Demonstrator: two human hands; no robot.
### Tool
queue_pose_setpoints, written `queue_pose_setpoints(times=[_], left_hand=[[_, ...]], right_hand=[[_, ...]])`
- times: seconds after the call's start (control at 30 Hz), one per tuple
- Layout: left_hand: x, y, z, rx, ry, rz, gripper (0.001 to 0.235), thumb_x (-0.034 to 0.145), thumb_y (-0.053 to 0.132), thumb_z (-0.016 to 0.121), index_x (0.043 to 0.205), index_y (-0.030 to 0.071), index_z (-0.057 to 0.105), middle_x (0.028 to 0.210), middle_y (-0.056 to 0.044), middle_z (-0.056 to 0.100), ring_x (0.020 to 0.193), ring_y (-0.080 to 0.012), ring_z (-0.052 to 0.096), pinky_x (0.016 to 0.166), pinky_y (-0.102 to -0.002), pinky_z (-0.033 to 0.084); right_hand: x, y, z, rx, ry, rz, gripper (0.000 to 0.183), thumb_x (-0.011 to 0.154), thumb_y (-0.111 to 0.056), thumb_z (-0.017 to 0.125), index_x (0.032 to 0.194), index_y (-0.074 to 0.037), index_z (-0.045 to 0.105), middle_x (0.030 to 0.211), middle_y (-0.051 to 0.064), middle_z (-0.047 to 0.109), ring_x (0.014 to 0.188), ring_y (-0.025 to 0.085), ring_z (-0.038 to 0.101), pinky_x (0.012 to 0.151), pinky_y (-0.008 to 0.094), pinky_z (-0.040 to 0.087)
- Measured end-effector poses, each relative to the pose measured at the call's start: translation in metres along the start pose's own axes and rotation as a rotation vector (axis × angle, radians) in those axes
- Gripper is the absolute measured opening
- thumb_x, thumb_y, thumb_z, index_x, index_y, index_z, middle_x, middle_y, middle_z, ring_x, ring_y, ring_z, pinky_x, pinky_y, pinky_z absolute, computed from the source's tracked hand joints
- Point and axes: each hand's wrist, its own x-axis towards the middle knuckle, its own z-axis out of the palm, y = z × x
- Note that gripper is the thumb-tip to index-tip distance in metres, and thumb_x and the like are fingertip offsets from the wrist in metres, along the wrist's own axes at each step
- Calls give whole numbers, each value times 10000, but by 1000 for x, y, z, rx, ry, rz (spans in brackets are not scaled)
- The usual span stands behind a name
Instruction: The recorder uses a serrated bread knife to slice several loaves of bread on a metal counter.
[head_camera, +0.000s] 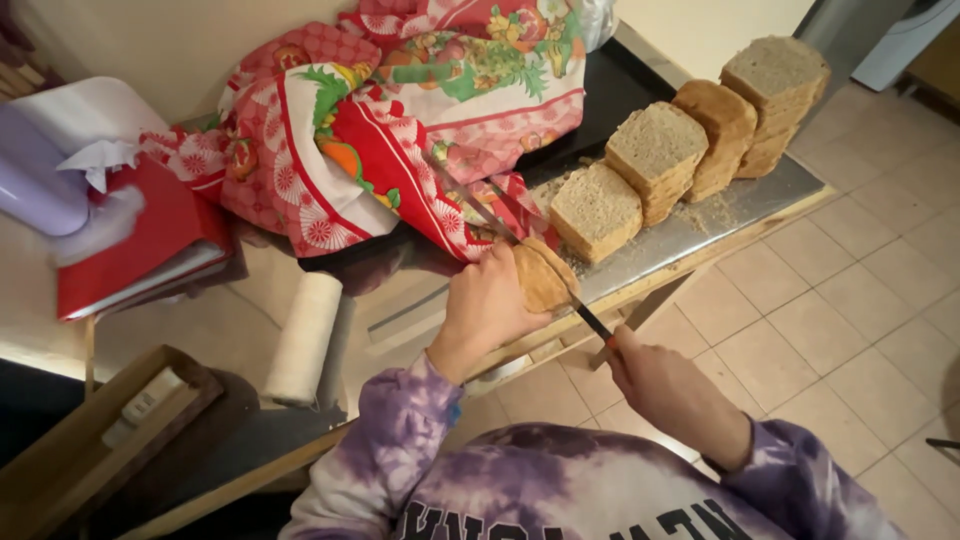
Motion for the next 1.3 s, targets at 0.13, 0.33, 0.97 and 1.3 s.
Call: queue_pose_setpoints(times=[0.13, 0.33, 0.97, 1.3], left_hand=[[0, 0, 2, -6, 36, 20, 862, 525, 490, 921, 1070, -65, 549, 943, -235, 706, 815, -377, 733, 708, -457, 609], [0, 9, -14, -6, -53, -77, 830, 572, 519, 897, 1077, -43, 556, 920, -214, 726, 828, -366, 743, 743, -460, 609], [0, -2, 1, 9, 16, 48, 875, 553, 575, 895, 1089, -27, 556, 986, -221, 697, 852, -388, 723, 735, -481, 591], [29, 30, 3, 72, 146, 312, 1066, 517, 517, 932, 1285, -54, 463, 1276, -256, 537, 1133, -439, 577, 959, -527, 500]], right_hand=[[18, -1, 6, -26, 3, -55, 206, 962, -217, 576, 1052, -56, 483, 724, 230, 681, 700, 439, 676, 606, 534, 510], [-4, 5, 2, 33, -1, -55, 257, 931, -204, 583, 1113, -57, 478, 718, 229, 680, 692, 441, 675, 594, 540, 512], [-13, 37, 22, -116, -130, -1, 284, 948, -240, 578, 1159, -97, 452, 684, 194, 683, 665, 415, 682, 581, 531, 519], [-5, 43, 40, -129, -72, -38, 263, 941, -222, 590, 1112, -70, 461, 662, 196, 677, 650, 420, 676, 563, 536, 508]])
